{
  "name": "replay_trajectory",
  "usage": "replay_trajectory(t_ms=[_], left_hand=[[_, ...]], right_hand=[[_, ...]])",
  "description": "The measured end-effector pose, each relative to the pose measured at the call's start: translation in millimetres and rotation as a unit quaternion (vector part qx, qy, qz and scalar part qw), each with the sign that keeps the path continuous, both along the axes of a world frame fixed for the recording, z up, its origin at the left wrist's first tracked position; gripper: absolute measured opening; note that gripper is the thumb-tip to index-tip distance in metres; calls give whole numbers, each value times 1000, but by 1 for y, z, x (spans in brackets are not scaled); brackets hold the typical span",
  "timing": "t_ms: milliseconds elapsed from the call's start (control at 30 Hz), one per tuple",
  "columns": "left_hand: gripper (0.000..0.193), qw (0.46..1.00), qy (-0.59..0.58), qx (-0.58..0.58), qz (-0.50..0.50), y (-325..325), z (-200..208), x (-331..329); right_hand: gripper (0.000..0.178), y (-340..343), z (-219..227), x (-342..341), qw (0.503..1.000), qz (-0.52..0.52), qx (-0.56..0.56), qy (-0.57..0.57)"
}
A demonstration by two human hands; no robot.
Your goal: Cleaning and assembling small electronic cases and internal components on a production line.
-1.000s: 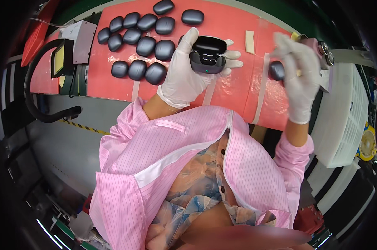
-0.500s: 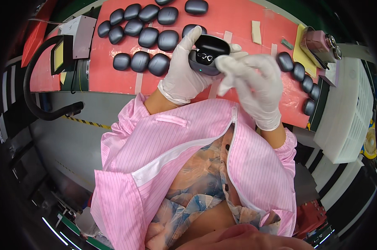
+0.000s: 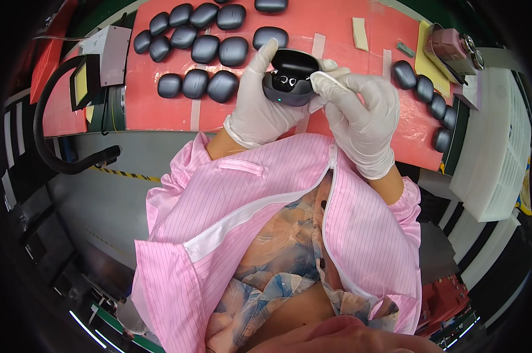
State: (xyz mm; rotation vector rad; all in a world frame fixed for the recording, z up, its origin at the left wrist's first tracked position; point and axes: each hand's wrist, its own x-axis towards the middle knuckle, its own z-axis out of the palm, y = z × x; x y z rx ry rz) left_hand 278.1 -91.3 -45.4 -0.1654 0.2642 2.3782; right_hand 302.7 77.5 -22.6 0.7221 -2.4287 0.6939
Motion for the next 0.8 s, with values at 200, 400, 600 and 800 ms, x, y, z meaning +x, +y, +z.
replay_trajectory(t_ms=[200,400,600,800], left_hand=[[69,842,301,-367,255,13,-2,9],[82,847,322,-364,215,4,-5,17],[75,830,342,-360,253,9,-8,16],[78,859,294,-320,272,26,-24,14]], right_hand=[[34,6,0,8,984,24,-162,-69],[29,8,-17,3,996,-34,-54,-66],[27,-13,-4,11,963,43,-208,-164],[12,-40,4,18,978,39,-159,-129]])
